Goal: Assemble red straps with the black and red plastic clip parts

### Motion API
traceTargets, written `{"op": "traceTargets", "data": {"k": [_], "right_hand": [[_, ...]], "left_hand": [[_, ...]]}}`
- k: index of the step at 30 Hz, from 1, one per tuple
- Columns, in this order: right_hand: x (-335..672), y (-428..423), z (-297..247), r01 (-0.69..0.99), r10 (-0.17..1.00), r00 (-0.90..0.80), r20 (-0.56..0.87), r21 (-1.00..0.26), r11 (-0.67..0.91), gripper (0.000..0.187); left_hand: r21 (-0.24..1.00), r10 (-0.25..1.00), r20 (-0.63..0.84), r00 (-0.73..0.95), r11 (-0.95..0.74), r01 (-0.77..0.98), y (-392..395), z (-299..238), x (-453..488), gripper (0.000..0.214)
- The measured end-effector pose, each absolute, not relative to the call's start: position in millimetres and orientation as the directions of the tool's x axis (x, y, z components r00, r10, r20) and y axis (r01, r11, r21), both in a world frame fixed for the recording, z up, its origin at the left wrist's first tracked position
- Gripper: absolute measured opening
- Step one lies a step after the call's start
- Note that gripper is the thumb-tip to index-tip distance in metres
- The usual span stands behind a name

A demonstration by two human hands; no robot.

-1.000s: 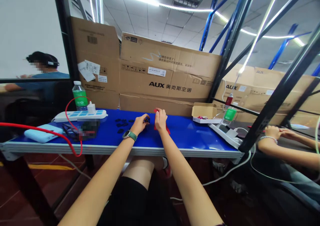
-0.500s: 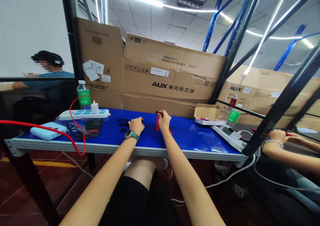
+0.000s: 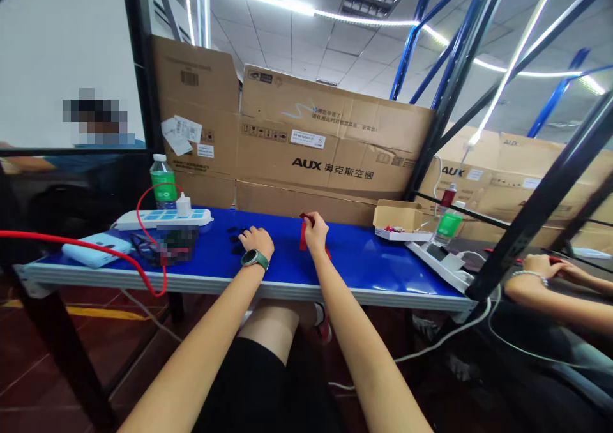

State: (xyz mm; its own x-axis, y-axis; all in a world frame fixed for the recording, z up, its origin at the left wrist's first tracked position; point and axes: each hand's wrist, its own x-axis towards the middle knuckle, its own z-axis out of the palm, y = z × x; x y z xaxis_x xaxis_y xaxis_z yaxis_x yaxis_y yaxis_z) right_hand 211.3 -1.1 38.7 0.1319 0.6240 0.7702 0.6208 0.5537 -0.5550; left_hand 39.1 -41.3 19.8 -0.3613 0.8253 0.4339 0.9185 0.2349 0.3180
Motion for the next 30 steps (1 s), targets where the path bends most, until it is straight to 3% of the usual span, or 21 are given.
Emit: {"op": "traceTargets", "data": {"k": [4,10,19,25,30], "right_hand": [[213,6,34,0.569,0.586,0.146,0.797,-0.553,0.609,0.015],[213,11,31,0.537,0.565,0.141,0.813,-0.542,0.646,0.016],[214,11,31,0.523,0.557,0.145,0.818,-0.541,0.659,0.017],[214,11,31,0.544,0.572,0.119,0.812,-0.535,0.647,0.018],[213,3,36,0.602,0.606,0.082,0.791,-0.524,0.603,0.019]], "left_hand": [[0.284,0.772,0.497,-0.396,0.286,0.915,-40,19,38,0.039],[0.316,0.774,0.463,-0.432,0.312,0.896,-43,23,31,0.039],[0.452,0.706,0.452,-0.545,0.346,0.822,-38,28,32,0.034],[0.419,0.779,0.481,-0.403,0.2,0.886,-43,29,27,0.031],[0.398,0.675,0.645,-0.358,0.103,0.911,-45,33,29,0.026]]}}
